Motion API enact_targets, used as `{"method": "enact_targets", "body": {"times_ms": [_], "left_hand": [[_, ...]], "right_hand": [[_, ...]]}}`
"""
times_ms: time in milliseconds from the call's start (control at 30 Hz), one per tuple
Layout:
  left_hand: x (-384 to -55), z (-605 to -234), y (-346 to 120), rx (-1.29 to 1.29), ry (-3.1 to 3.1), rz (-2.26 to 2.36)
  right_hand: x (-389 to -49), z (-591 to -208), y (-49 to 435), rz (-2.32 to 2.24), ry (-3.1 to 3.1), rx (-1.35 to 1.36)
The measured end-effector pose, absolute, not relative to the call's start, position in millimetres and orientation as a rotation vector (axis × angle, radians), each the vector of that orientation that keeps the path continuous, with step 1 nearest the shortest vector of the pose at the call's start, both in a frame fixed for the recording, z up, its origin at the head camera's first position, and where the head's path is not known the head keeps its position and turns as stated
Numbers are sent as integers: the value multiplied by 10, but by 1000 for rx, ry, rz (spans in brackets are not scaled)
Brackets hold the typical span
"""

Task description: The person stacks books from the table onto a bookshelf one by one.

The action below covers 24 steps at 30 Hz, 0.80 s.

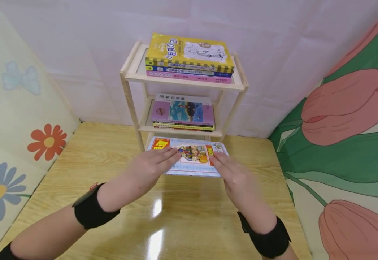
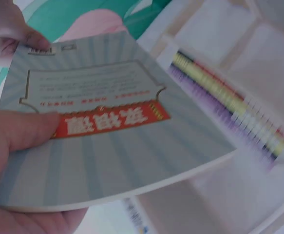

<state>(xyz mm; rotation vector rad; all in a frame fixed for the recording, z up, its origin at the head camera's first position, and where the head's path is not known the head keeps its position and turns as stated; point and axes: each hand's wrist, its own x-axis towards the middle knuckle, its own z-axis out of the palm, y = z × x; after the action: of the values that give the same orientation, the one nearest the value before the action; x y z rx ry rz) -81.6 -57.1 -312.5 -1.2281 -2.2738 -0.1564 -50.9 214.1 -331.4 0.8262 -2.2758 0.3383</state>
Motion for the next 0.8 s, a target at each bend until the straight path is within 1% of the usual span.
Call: {"method": "enact_targets", "body": {"times_ms": [200, 433, 667, 800], "left_hand": [[-888, -2826, -544, -1101, -1954, -186], [-950, -2639, -520, -1017, -1745, -169], [-1172, -2528, -522, -991, -1519, -179], [-1339, -2482, -528, -907, -1447, -129]], "right_hand": [[-550, -2977, 2082, 306, -2099, 732], [-644, -2813, 1916, 413, -1721, 644], [-820, -2695, 1751, 498, -1479, 601], [-1005, -2606, 1710, 492, -1404, 595]]}}
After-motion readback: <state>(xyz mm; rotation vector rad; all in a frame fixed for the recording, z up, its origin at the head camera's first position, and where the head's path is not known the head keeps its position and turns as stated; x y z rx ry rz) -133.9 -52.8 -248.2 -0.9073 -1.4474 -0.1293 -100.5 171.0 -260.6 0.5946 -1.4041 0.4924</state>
